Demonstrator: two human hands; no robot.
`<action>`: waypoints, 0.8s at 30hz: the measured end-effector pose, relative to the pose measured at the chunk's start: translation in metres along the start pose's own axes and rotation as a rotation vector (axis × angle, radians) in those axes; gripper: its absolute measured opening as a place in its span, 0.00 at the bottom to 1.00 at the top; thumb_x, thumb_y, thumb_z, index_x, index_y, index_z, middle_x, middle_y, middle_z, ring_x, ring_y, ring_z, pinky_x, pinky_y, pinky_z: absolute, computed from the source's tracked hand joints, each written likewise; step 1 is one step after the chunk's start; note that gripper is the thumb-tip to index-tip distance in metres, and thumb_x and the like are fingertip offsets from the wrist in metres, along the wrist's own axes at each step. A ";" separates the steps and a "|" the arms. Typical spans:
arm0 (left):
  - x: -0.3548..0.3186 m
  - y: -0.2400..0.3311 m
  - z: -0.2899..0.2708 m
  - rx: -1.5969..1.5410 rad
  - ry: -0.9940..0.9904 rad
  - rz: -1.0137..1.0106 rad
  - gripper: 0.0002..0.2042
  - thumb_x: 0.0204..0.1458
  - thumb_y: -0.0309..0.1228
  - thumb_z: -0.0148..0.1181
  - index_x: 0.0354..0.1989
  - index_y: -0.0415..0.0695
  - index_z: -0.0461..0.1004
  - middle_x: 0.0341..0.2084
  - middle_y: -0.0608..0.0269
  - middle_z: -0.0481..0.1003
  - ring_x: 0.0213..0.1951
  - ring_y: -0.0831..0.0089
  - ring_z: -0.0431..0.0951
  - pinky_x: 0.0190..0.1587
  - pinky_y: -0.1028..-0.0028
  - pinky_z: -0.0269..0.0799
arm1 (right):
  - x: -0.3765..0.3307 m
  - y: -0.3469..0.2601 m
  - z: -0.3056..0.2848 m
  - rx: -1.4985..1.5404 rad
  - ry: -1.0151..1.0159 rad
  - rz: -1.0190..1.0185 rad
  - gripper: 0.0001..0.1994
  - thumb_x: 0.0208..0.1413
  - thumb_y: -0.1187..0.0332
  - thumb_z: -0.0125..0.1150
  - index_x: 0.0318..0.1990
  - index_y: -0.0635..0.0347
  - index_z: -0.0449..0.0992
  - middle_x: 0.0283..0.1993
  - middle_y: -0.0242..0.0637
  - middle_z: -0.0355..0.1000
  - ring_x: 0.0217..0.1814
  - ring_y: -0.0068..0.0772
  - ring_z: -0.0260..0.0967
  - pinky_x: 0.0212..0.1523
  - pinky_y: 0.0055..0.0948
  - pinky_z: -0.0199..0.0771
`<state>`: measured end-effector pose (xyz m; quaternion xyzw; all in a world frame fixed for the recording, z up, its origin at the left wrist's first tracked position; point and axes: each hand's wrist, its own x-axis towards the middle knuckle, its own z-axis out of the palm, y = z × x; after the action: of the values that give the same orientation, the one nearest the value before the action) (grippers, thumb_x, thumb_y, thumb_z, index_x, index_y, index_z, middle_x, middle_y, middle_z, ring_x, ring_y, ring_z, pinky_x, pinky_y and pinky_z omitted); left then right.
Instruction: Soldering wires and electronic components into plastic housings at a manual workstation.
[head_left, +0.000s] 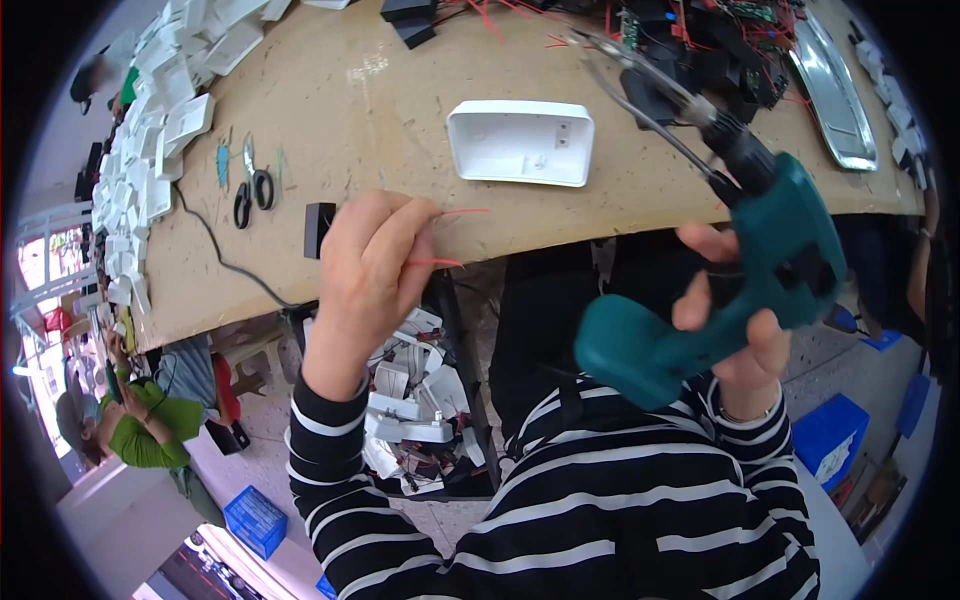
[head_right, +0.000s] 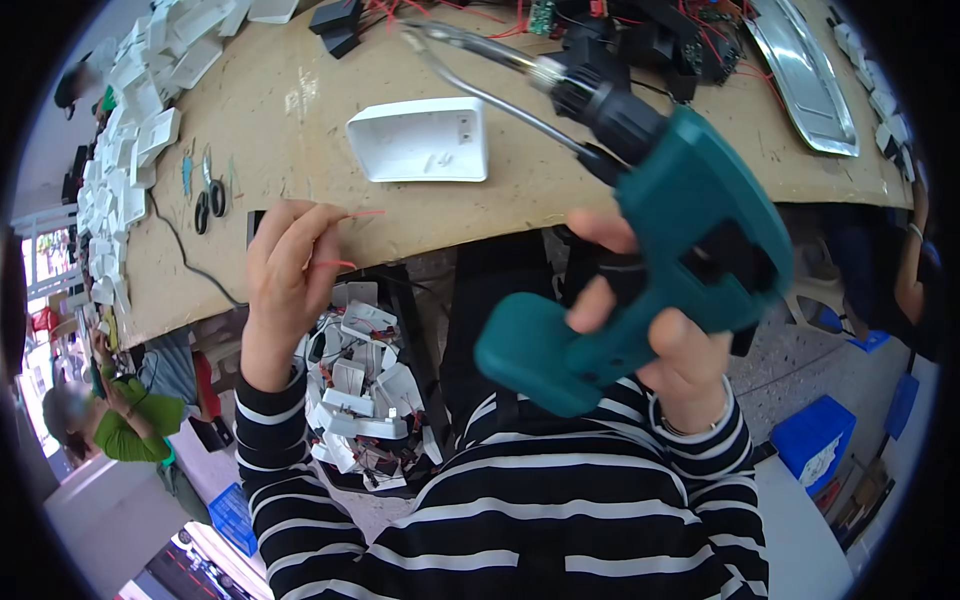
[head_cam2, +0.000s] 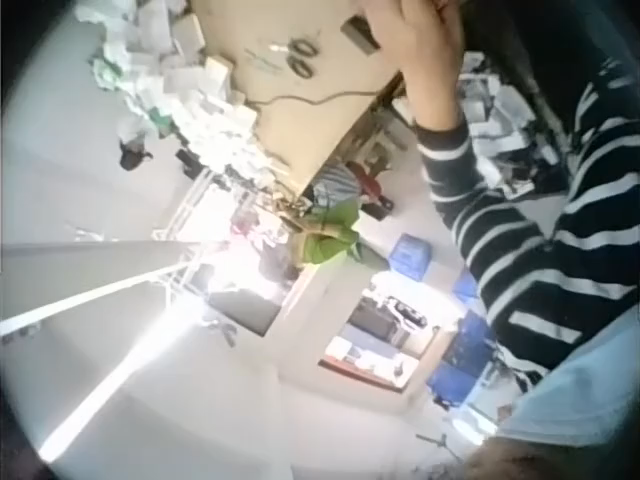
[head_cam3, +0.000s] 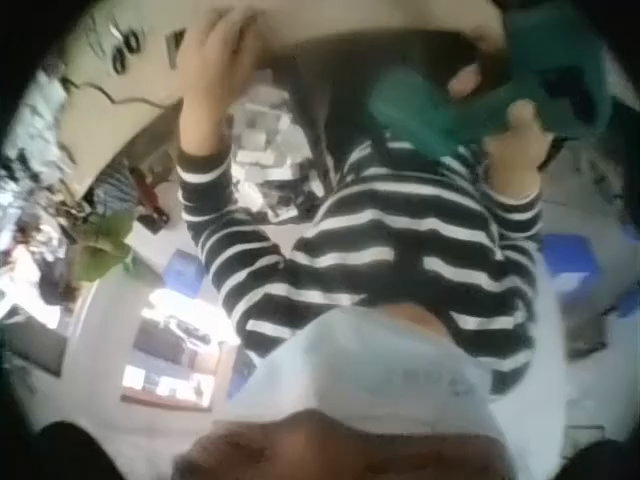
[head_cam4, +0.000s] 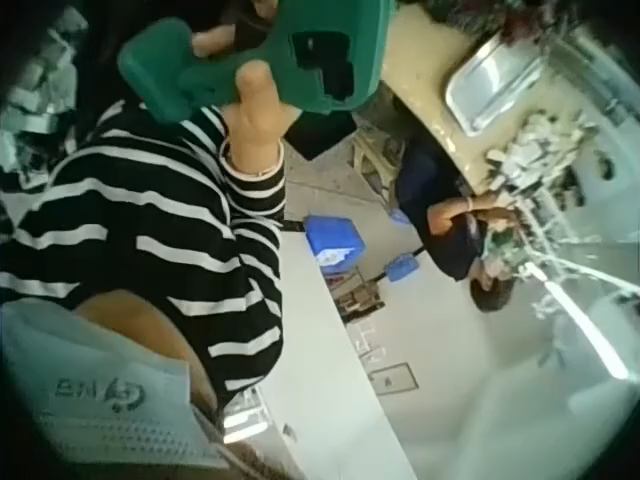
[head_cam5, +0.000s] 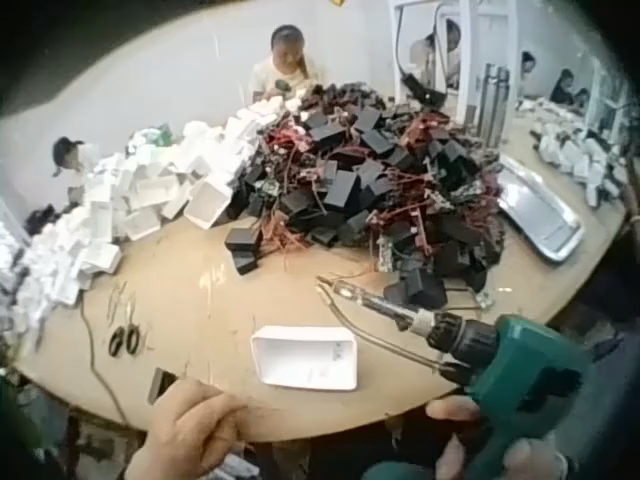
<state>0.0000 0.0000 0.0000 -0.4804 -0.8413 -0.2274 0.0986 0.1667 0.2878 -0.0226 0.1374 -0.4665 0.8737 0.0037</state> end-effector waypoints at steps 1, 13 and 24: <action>0.002 0.008 0.005 -0.091 0.076 -0.051 0.12 0.42 0.20 0.60 0.37 0.40 0.73 0.29 0.59 0.73 0.31 0.60 0.72 0.35 0.65 0.67 | 0.006 0.002 0.007 0.045 0.101 0.035 0.39 0.55 0.52 0.58 0.67 0.61 0.46 0.70 0.54 0.43 0.57 0.44 0.68 0.45 0.35 0.78; 0.027 0.036 0.036 -0.218 0.235 -0.093 0.09 0.44 0.17 0.59 0.34 0.38 0.71 0.29 0.56 0.72 0.30 0.61 0.72 0.33 0.69 0.67 | 0.063 0.024 0.023 0.115 0.361 0.075 0.42 0.53 0.53 0.62 0.67 0.64 0.45 0.68 0.55 0.46 0.67 0.53 0.54 0.58 0.37 0.69; 0.037 0.056 0.038 -0.349 0.225 -0.206 0.09 0.45 0.16 0.60 0.35 0.38 0.73 0.25 0.58 0.70 0.23 0.69 0.69 0.25 0.75 0.64 | 0.070 0.014 0.005 0.039 0.375 0.102 0.39 0.54 0.53 0.60 0.64 0.70 0.52 0.63 0.60 0.55 0.66 0.54 0.56 0.64 0.43 0.61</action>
<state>0.0305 0.0706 -0.0028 -0.3732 -0.8175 -0.4306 0.0836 0.0985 0.2669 -0.0142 -0.0513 -0.4472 0.8919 0.0435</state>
